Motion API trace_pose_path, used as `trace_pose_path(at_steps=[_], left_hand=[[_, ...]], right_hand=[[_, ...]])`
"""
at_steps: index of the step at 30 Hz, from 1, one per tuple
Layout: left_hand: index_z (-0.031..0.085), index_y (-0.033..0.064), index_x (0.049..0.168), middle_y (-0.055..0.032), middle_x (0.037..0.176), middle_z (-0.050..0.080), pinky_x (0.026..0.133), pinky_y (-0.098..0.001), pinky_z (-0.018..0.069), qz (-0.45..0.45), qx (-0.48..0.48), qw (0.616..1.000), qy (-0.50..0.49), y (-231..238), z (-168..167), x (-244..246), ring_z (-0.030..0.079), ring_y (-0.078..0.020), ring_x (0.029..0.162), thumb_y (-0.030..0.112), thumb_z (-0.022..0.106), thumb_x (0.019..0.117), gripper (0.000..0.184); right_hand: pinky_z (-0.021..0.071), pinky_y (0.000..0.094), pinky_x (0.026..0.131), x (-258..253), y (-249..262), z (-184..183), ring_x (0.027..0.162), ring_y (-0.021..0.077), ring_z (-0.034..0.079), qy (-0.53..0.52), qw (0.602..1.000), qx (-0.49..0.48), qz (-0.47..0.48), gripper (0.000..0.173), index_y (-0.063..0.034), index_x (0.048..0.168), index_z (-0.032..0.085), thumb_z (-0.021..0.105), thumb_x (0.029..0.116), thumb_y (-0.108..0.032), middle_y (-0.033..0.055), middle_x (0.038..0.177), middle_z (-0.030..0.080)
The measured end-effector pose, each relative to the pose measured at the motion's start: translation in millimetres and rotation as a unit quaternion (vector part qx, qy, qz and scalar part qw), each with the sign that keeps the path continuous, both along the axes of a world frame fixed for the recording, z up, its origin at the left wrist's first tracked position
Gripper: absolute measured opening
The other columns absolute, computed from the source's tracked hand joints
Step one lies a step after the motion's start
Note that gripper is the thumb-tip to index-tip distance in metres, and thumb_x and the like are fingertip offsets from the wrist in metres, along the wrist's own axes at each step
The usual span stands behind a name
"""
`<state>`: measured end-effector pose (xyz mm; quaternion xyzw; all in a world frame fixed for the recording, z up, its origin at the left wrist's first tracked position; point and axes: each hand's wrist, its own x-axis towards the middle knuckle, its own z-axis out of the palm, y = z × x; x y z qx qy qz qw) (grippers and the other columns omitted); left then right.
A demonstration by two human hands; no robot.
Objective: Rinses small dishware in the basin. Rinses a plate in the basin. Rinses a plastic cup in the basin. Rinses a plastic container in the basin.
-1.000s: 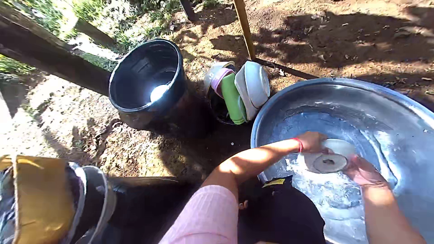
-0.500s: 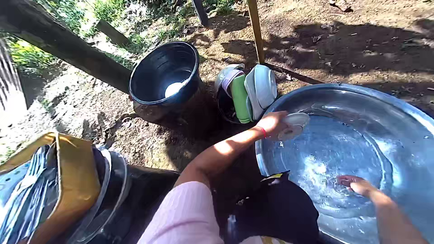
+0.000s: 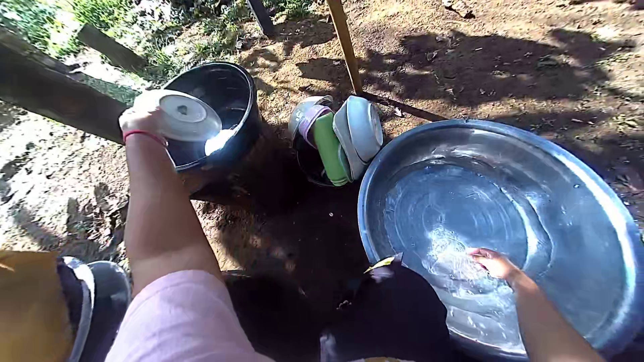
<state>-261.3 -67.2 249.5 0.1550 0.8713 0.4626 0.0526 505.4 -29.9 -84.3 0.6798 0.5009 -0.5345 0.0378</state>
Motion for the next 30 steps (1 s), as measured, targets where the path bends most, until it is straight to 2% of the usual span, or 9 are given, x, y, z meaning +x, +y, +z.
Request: trace_pose_path(at_steps=[7, 10, 12, 14, 16, 18, 20, 25, 30], left_hand=[[0.053, 0.0034, 0.137, -0.0127, 0.126, 0.06, 0.089, -0.0352, 0.0489, 0.004, -0.085, 0.985, -0.151, 1.3, -47.0, -12.4, 0.059, -0.0153, 0.101, 0.017, 0.056, 0.1019, 0.038], [0.058, 0.0083, 0.116, -0.0028, 0.093, 0.057, 0.065, -0.0249, 0.048, 0.019, -0.13, 0.978, -0.159, 5.6, -63.1, -22.9, 0.054, -0.0077, 0.072, 0.016, 0.053, 0.0981, 0.02], [0.061, 0.0065, 0.119, -0.0078, 0.103, 0.061, 0.075, -0.0303, 0.0496, 0.021, -0.251, 0.962, -0.105, 13.1, -65.2, -35.9, 0.059, -0.0124, 0.083, 0.019, 0.055, 0.0979, 0.025], [0.055, -0.0068, 0.137, -0.0279, 0.139, 0.056, 0.105, -0.0513, 0.0429, 0.003, -0.344, 0.939, -0.013, 23.4, -46.8, -35.4, 0.057, -0.0341, 0.126, 0.02, 0.063, 0.0982, 0.048], [0.046, -0.0106, 0.144, -0.0296, 0.15, 0.047, 0.119, -0.0502, 0.0338, -0.003, -0.261, 0.961, 0.092, 26.5, -19.0, -1.9, 0.045, -0.0362, 0.143, 0.019, 0.064, 0.0943, 0.06], [0.051, -0.0034, 0.141, -0.0176, 0.131, 0.063, 0.1, -0.0319, 0.0481, -0.061, -0.052, 0.98, 0.182, 26.7, -14.1, 58.8, 0.063, -0.018, 0.117, 0.017, 0.053, 0.0966, 0.049], [0.057, -0.0071, 0.127, -0.0159, 0.108, 0.067, 0.079, -0.0329, 0.0557, -0.21, 0.079, 0.965, 0.139, 31.7, -44.9, 140.7, 0.067, -0.0154, 0.088, 0.016, 0.051, 0.0995, 0.037], [0.052, -0.0054, 0.142, -0.0252, 0.12, 0.068, 0.104, -0.0538, 0.0483, -0.412, -0.168, 0.895, -0.04, 68.8, -172.8, 259.3, 0.066, -0.0377, 0.114, 0.028, 0.057, 0.1052, 0.05], [0.045, 0.0042, 0.151, -0.0235, 0.12, 0.07, 0.097, -0.0609, 0.0503, -0.378, -0.172, 0.909, -0.035, 84.6, -210.3, 287.5, 0.067, -0.0414, 0.112, 0.024, 0.053, 0.106, 0.05]], right_hand=[[0.0468, 0.049, 0.092, -31.7, 13.2, 30.5, 0.11, 0.0316, 0.06, 0.015, 1.0, 0.012, -0.021, 0.038, 0.0, 0.14, 0.056, 0.057, 0.1056, -0.014, 0.0244, 0.136, 0.059], [0.0475, 0.0477, 0.091, -38.9, 16.2, 31.8, 0.111, 0.0308, 0.06, 0.015, 1.0, 0.008, -0.023, 0.037, -0.0016, 0.14, 0.056, 0.057, 0.1056, -0.014, 0.0233, 0.136, 0.059], [0.0474, 0.047, 0.09, -44.8, 18.1, 33.3, 0.109, 0.0299, 0.06, 0.009, 1.0, 0.005, -0.009, 0.037, -0.0017, 0.14, 0.056, 0.057, 0.1053, -0.013, 0.0231, 0.135, 0.06], [0.047, 0.0472, 0.092, -51.4, 20.6, 35.6, 0.11, 0.0301, 0.059, 0.01, 1.0, 0.003, 0.01, 0.037, -0.0004, 0.14, 0.055, 0.056, 0.1057, -0.012, 0.0237, 0.135, 0.059], [0.0468, 0.0478, 0.097, -60.1, 24.3, 36.9, 0.114, 0.0329, 0.06, 0.011, 0.999, 0.006, 0.036, 0.038, 0.0024, 0.142, 0.053, 0.055, 0.106, -0.011, 0.0264, 0.138, 0.057], [0.0457, 0.0474, 0.104, -74.6, 29.4, 40.3, 0.12, 0.0354, 0.06, 0.017, 0.998, 0.025, 0.059, 0.037, 0.006, 0.14, 0.054, 0.054, 0.1055, -0.008, 0.0291, 0.137, 0.057], [0.0436, 0.0484, 0.109, -93.7, 36.0, 47.4, 0.124, 0.0371, 0.059, 0.028, 0.995, 0.053, 0.083, 0.038, 0.007, 0.138, 0.056, 0.055, 0.1054, -0.011, 0.03, 0.137, 0.058], [0.0413, 0.0472, 0.113, -139.2, 45.7, 67.3, 0.129, 0.0341, 0.058, 0.027, 0.979, 0.087, 0.182, 0.038, 0.004, 0.137, 0.059, 0.056, 0.1059, -0.018, 0.026, 0.137, 0.06], [0.0402, 0.0452, 0.113, -177.5, 42.4, 80.1, 0.13, 0.0309, 0.057, 0.049, 0.973, 0.099, 0.204, 0.035, 0.0028, 0.134, 0.062, 0.056, 0.1058, -0.018, 0.0233, 0.137, 0.061]])
